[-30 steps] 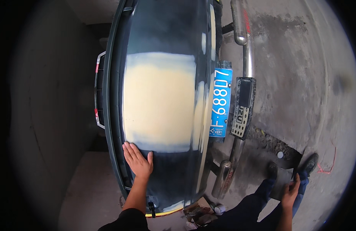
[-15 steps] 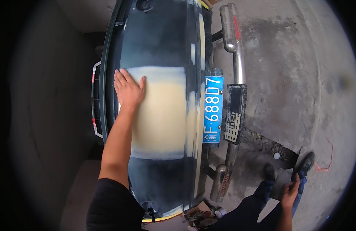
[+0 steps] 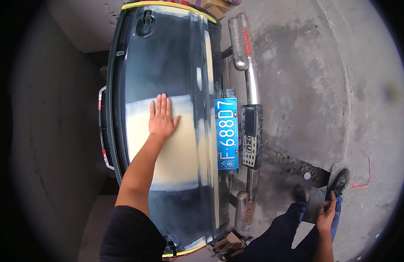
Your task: The person sands a piece of sandpaper while sitting on the floor, then walks to the rear of a pickup truck and rubs the tailgate with their hand. They later dip the sandpaper into a container and apply a substance to the tailgate.
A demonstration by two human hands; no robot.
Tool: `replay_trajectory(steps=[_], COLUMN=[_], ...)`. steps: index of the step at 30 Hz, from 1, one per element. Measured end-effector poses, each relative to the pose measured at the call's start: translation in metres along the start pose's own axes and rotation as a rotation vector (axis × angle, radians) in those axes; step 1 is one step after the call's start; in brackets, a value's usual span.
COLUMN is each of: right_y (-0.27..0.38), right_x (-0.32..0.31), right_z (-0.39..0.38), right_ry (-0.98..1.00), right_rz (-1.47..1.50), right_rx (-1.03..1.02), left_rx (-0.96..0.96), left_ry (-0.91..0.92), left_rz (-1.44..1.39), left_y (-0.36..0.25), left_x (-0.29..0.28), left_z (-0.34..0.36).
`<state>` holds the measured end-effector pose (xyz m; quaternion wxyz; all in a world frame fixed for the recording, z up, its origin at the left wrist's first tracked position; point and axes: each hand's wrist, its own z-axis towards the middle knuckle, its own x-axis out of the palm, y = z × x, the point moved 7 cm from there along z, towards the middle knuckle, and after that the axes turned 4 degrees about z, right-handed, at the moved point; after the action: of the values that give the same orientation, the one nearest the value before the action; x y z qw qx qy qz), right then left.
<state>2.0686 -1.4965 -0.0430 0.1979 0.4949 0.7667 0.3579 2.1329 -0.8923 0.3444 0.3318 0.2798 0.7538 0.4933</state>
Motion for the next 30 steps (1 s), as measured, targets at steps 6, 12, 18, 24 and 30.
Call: replay_trajectory(steps=[6,12,18,24,30], right_y=[0.031,0.063,0.078,0.074,0.075], right_x=[-0.021,-0.024,-0.005,0.021,0.029], right_z=[0.028,0.055,0.081,0.086,0.097], right_ry=[-0.05,-0.092,-0.14,-0.152,-0.169], right_rz=[0.121,0.071,0.099,0.06,0.067], right_rx=[-0.053,-0.055,-0.027,0.052,0.043], left_rx=[0.137,-0.207,0.227,0.325,0.301], left_ry=[0.111,0.042,0.063,0.247,0.217], left_rz=[-0.037,-0.011,0.109,0.046,0.034], left_y=[-0.039,0.022,-0.055,-0.129,-0.114], left_x=[0.025,-0.022,-0.006,0.033,0.022], left_z=[-0.056,0.048,0.105,0.011,0.051])
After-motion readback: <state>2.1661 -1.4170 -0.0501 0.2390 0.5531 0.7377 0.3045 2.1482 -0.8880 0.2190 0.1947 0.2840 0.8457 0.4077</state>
